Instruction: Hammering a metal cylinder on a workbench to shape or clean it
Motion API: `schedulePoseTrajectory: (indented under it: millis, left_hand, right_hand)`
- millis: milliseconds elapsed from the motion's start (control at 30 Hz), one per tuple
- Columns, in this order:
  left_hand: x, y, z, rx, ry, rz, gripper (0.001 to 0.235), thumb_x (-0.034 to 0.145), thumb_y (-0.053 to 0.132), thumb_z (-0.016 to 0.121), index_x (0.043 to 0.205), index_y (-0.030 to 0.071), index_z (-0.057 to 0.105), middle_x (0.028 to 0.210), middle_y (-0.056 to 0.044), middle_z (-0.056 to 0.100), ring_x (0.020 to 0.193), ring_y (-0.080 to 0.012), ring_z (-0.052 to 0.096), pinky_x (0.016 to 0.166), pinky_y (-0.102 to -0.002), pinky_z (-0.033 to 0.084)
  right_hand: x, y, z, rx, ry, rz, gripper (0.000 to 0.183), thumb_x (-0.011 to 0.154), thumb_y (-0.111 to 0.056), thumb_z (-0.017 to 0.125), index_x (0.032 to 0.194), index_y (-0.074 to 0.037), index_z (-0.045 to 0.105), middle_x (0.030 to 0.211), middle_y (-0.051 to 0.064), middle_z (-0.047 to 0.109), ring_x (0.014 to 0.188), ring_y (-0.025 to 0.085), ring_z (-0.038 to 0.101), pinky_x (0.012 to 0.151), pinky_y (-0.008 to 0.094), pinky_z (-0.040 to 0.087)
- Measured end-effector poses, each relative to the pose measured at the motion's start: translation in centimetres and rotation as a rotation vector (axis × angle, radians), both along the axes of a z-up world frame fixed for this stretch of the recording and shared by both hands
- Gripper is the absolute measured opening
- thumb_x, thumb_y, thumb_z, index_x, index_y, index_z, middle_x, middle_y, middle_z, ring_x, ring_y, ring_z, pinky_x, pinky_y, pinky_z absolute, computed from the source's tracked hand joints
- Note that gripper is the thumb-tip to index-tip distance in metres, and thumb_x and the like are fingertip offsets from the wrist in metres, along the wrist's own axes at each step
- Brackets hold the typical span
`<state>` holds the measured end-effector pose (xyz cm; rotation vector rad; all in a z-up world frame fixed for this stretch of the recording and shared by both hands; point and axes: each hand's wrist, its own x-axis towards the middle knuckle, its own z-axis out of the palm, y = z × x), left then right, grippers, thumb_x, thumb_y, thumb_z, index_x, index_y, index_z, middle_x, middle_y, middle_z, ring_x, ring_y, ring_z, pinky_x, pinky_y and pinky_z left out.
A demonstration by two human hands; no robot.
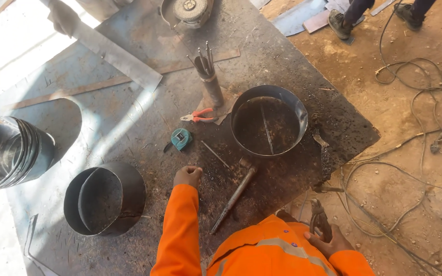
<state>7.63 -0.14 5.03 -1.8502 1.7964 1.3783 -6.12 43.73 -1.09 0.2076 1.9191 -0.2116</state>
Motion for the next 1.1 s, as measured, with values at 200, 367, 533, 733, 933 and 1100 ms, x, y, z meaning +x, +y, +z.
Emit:
schedulePoseTrajectory:
  millis: [200,367,533,733,933,1100]
  left_hand:
    - [-7.3,-2.8,4.0,-0.531,0.503,-0.188,0.035,0.087,0.046,0.065,0.100,0.016,0.076,0.091,-0.001,0.078,0.084,-0.0161,0.069,0.078,-0.035,0.051]
    - [-16.1,-2.3,15.7,-0.597,0.536,-0.210,0.038,0.093,0.043,0.063,0.119,0.015,0.063,0.104,0.000,0.077,0.094,-0.0173,0.072,0.084,-0.035,0.056]
    - [-22.7,-7.9,11.1,-0.957,0.622,-0.172,0.027,0.090,0.028,0.070,0.112,0.013,0.066,0.109,-0.015,0.067,0.103,-0.0338,0.066,0.093,-0.043,0.050]
    - [-20.3,-6.8,16.5,-0.958,0.740,-0.157,0.011,0.092,0.030,0.065,0.088,0.020,0.069,0.087,-0.002,0.073,0.081,-0.0204,0.069,0.077,-0.036,0.052]
    - [-21.1,-6.6,16.9,-1.051,0.537,-0.380,0.025,0.097,0.032,0.073,0.108,0.012,0.063,0.100,-0.004,0.069,0.082,-0.0160,0.069,0.074,-0.033,0.055]
    - [-22.1,-10.7,13.0,-1.220,0.585,-0.375,0.017,0.093,0.029,0.070,0.107,0.021,0.076,0.095,-0.011,0.079,0.087,-0.0365,0.072,0.076,-0.045,0.054]
  right_hand:
    - [-0.1,-1.4,1.3,-0.093,0.038,-0.039,0.118,0.064,-0.074,0.067,0.163,-0.026,0.025,0.166,0.003,0.040,0.146,0.034,0.050,0.116,0.053,0.051]
    - [0.1,-0.4,-0.7,-0.179,0.157,-0.016,0.099,0.065,-0.063,0.079,0.151,-0.022,0.051,0.148,0.004,0.063,0.130,0.029,0.065,0.106,0.047,0.055]
    - [0.3,0.2,0.4,-0.227,0.200,-0.121,0.085,0.068,-0.058,0.082,0.139,-0.017,0.060,0.130,0.009,0.074,0.114,0.027,0.073,0.092,0.041,0.058]
    - [0.8,1.1,2.3,-0.206,0.089,-0.307,0.097,0.068,-0.061,0.079,0.153,-0.026,0.049,0.150,0.005,0.064,0.135,0.027,0.065,0.111,0.045,0.055]
    - [0.3,1.1,1.2,-0.258,0.157,-0.153,0.096,0.063,-0.065,0.077,0.149,-0.030,0.053,0.148,0.000,0.065,0.131,0.026,0.066,0.103,0.043,0.057]
    - [0.3,1.6,0.5,-0.311,0.209,-0.141,0.087,0.063,-0.061,0.083,0.141,-0.029,0.062,0.141,-0.002,0.071,0.128,0.022,0.069,0.104,0.038,0.058]
